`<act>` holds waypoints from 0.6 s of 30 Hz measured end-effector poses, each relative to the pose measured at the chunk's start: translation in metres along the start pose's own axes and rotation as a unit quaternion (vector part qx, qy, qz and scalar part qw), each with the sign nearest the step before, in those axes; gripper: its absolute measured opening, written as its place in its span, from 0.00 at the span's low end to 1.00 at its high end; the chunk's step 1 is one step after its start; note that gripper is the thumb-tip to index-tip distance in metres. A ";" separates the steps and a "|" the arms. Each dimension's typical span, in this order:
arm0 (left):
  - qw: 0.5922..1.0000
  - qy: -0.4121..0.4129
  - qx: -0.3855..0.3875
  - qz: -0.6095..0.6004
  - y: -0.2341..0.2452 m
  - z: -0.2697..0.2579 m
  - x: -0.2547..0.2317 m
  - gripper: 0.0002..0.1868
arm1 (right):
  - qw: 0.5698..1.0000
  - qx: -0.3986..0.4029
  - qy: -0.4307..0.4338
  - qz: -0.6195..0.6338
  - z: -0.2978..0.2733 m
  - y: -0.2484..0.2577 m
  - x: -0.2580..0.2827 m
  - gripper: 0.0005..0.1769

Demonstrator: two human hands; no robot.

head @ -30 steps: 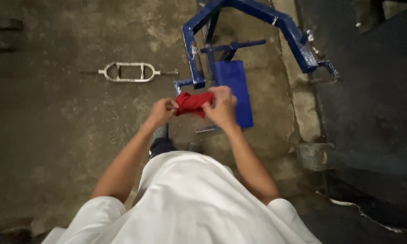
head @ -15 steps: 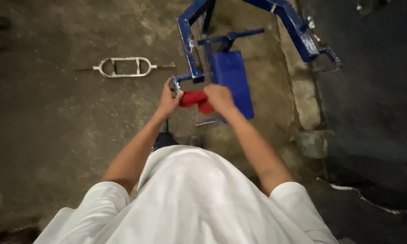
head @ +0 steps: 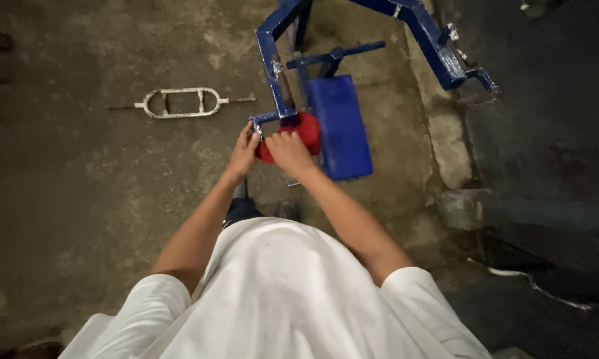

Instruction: Clean the benches and machines in the gym using a cloth.

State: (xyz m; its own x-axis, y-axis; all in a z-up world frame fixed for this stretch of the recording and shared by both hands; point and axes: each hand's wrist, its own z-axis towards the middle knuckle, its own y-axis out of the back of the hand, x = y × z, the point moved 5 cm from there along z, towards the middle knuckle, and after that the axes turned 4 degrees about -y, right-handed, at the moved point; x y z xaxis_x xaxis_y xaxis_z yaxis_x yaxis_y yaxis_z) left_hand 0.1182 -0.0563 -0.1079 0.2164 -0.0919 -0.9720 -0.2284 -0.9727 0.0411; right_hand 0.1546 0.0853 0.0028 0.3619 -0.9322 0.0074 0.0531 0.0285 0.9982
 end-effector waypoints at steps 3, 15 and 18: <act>0.995 -0.060 0.043 -0.066 -0.003 0.018 0.047 0.34 | 0.998 -0.036 0.034 0.033 -0.018 0.006 -0.030 0.10; 0.967 -0.185 -0.076 0.160 0.000 0.014 0.085 0.33 | 0.852 -0.139 -0.130 0.488 -0.046 -0.023 -0.073 0.16; 0.979 -0.140 -0.088 0.116 -0.004 -0.017 0.008 0.32 | 0.653 -0.175 -0.255 0.691 -0.053 -0.063 -0.097 0.22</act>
State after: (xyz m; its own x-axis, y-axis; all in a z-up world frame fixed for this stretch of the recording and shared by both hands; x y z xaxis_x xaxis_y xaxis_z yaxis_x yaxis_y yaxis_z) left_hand 0.1368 -0.0571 -0.1121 -0.0964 -0.2763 -0.9562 -0.0678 -0.9566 0.2833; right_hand 0.1651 0.1934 -0.0637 -0.0642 0.0754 0.9951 0.2453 0.9677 -0.0575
